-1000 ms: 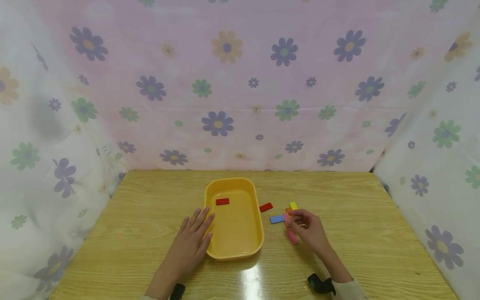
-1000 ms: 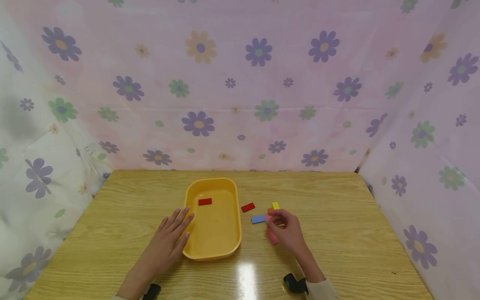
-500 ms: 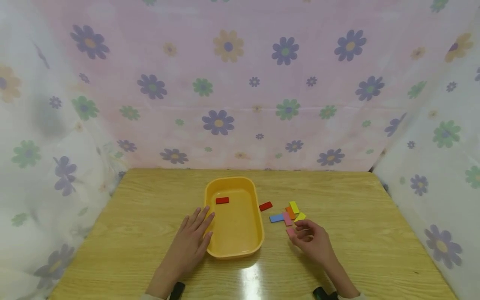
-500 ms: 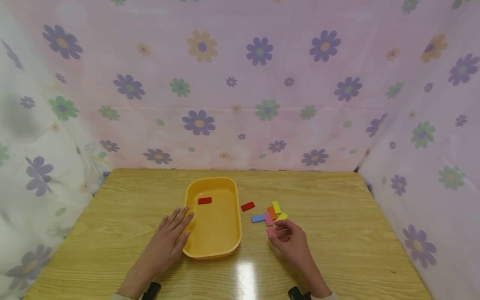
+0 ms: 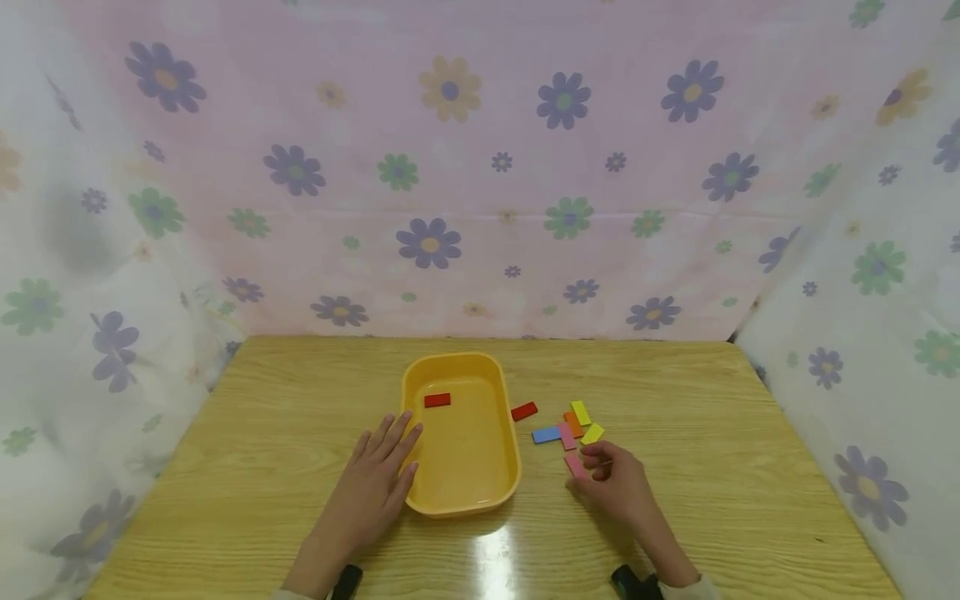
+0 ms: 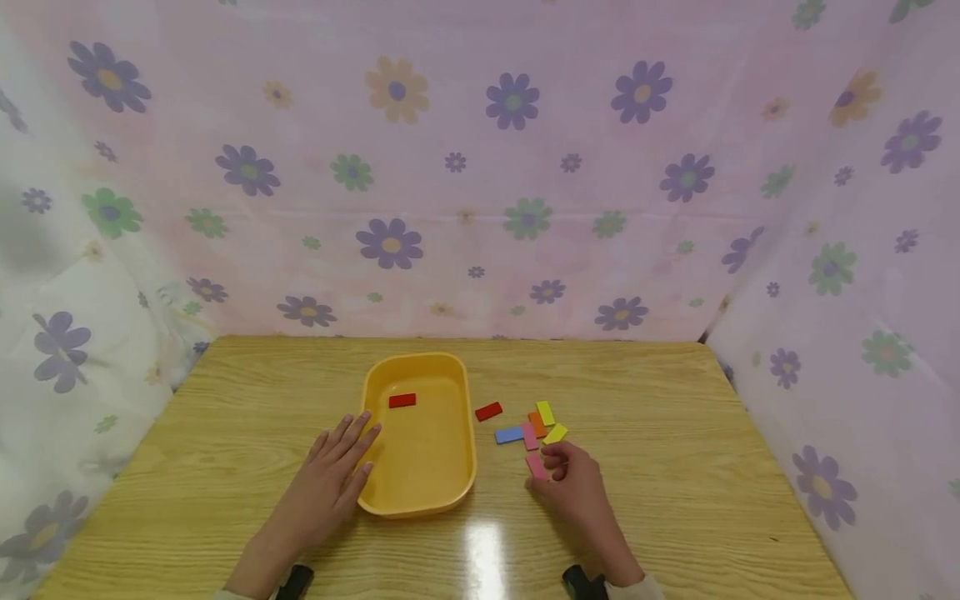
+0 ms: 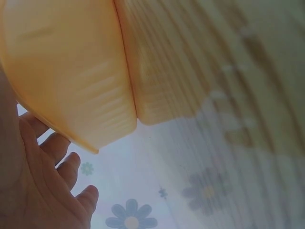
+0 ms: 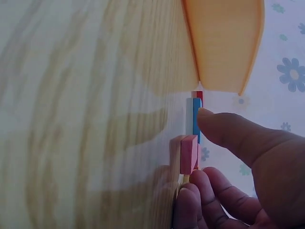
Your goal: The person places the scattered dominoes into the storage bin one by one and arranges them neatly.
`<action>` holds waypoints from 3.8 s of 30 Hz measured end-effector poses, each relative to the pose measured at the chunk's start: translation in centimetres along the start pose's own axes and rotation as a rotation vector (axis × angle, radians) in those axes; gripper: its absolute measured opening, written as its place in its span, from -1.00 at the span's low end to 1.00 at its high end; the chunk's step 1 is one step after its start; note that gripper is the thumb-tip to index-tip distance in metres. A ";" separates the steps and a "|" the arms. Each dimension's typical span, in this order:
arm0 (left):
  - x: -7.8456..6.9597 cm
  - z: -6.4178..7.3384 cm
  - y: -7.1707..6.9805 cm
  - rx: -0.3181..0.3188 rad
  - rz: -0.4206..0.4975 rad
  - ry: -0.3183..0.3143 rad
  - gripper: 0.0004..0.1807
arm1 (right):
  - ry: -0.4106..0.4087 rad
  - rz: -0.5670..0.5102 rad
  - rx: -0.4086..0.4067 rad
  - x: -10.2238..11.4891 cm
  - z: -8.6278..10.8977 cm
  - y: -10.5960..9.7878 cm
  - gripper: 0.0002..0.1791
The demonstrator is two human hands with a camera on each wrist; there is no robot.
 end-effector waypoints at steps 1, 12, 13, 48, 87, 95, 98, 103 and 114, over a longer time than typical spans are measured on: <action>0.0 0.0 0.0 -0.001 -0.003 0.000 -0.43 | -0.007 0.006 0.002 0.1 -0.1 0.1 -0.51; 0.1 0.0 0.0 -0.006 -0.001 0.017 -0.44 | 0.004 0.038 -0.033 0.1 -0.4 0.7 -0.62; 0.1 0.0 0.0 -0.006 0.000 0.018 -0.44 | 0.005 0.032 -0.034 0.2 -0.3 0.6 -0.61; -0.1 -0.1 0.0 0.009 0.012 0.000 -0.44 | -0.035 -0.089 0.020 0.9 -0.1 -0.1 -0.54; -0.1 -0.1 -0.1 0.011 0.008 -0.002 -0.44 | 0.100 -0.515 0.006 1.4 0.3 2.0 -0.59; -0.2 -0.1 -0.1 0.007 0.010 0.000 -0.45 | 0.074 -0.564 0.032 2.4 0.8 2.4 -0.58; -0.2 0.0 -0.1 0.006 0.014 0.001 -0.45 | 0.061 -0.594 0.041 2.7 1.0 2.5 -0.56; -0.2 -0.1 -0.1 -0.017 0.011 0.013 -0.45 | 0.010 -0.632 0.063 3.4 1.2 2.6 -0.55; -0.3 -0.1 -0.1 -0.007 0.009 0.007 -0.45 | -0.043 -0.674 0.082 5.5 1.3 3.4 -0.57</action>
Point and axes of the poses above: each hand's wrist, its own z-axis away from the middle knuckle, its own y-axis out of the palm, x = y × z, the point moved 2 cm from there along -z, towards the middle knuckle, and after that the axes turned 2 degrees about -z, right-handed, at the moved point
